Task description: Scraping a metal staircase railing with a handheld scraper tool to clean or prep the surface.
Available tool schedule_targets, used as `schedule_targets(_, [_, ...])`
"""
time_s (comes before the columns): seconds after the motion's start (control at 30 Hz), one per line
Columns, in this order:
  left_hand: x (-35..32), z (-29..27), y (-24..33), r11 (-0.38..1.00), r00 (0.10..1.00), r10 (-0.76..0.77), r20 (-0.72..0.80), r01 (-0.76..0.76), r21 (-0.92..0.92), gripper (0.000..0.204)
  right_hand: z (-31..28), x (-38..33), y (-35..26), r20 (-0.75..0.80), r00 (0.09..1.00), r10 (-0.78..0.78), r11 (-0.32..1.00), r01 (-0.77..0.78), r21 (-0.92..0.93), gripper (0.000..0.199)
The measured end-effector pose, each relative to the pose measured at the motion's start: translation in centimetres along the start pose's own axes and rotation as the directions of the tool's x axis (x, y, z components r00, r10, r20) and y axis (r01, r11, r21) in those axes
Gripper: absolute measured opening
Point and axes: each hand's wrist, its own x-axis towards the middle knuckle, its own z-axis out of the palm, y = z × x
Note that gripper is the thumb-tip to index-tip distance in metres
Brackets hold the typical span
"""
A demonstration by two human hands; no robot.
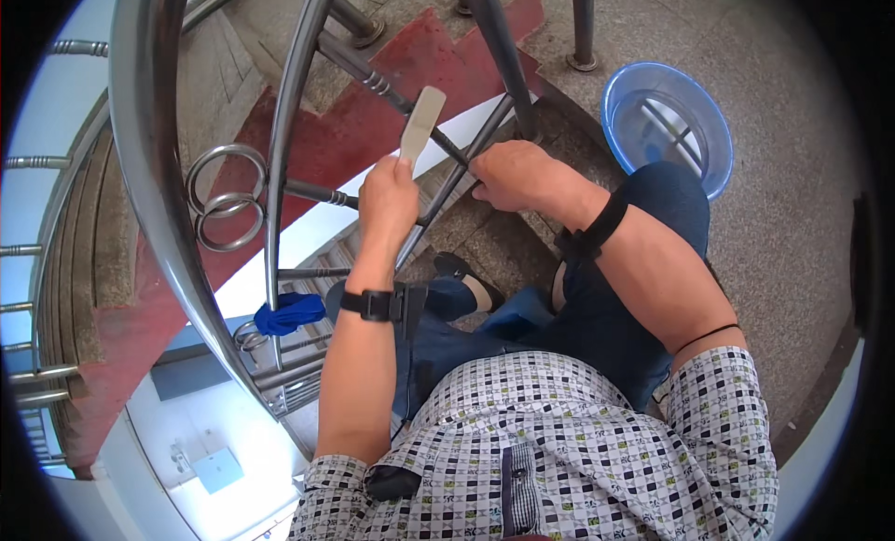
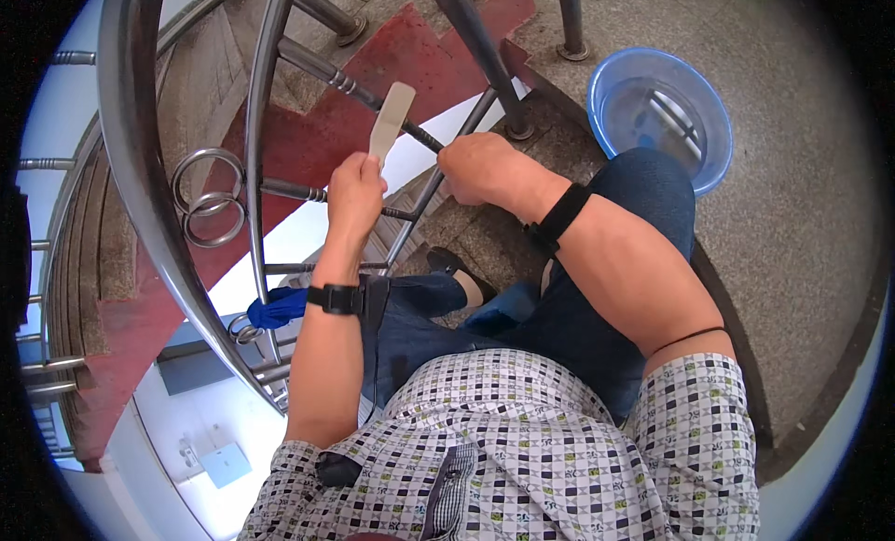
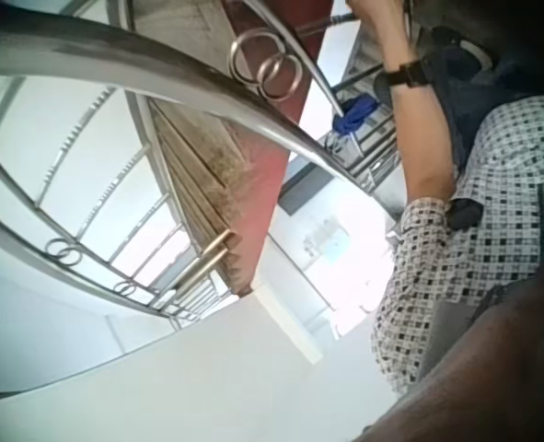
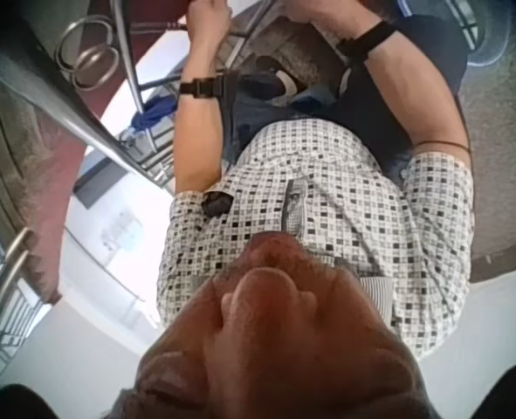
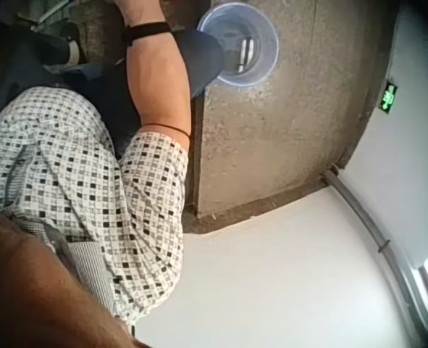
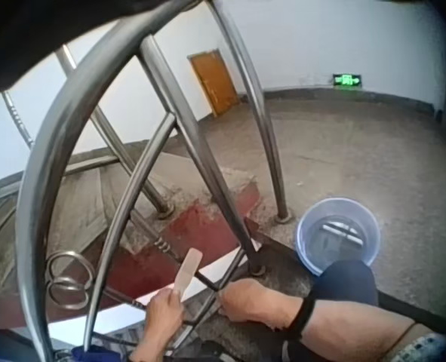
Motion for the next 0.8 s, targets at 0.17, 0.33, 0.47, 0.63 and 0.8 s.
schedule_targets(0.17, [-2.7, -1.9, 1.0, 0.997, 0.992, -0.080, 0.103, 0.082, -0.016, 0.034, 0.0, -0.2, 0.2, 0.008, 1.000, 0.004, 1.000, -0.004, -0.010, 0.028])
schedule_targets(0.33, [-1.9, -1.6, 1.4, 0.997, 0.995, -0.075, 0.062, 0.073, 0.030, 0.033, 0.0, 0.0, 0.1, 0.017, 1.000, 0.002, 1.000, -0.002, -0.013, 0.028])
schedule_targets(0.47, [0.4, 0.4, 0.8, 0.999, 1.000, -0.017, -0.025, 0.016, -0.036, 0.034, 0.4, 0.5, 0.3, 0.012, 1.000, -0.002, 1.000, 0.003, -0.025, 0.029])
schedule_targets(0.63, [0.9, 1.2, 4.0, 0.876, 0.950, -0.236, 0.203, 0.299, -0.378, 0.029, 0.4, -0.2, 0.5, -0.001, 1.000, -0.004, 1.000, 0.004, -0.010, 0.029])
schedule_targets(0.8, [-0.9, 0.4, 2.1, 0.460, 0.796, -0.253, 0.550, 0.599, -0.655, 0.026, 0.1, -0.1, 0.3, -0.009, 1.000, -0.013, 1.000, 0.013, -0.020, 0.030])
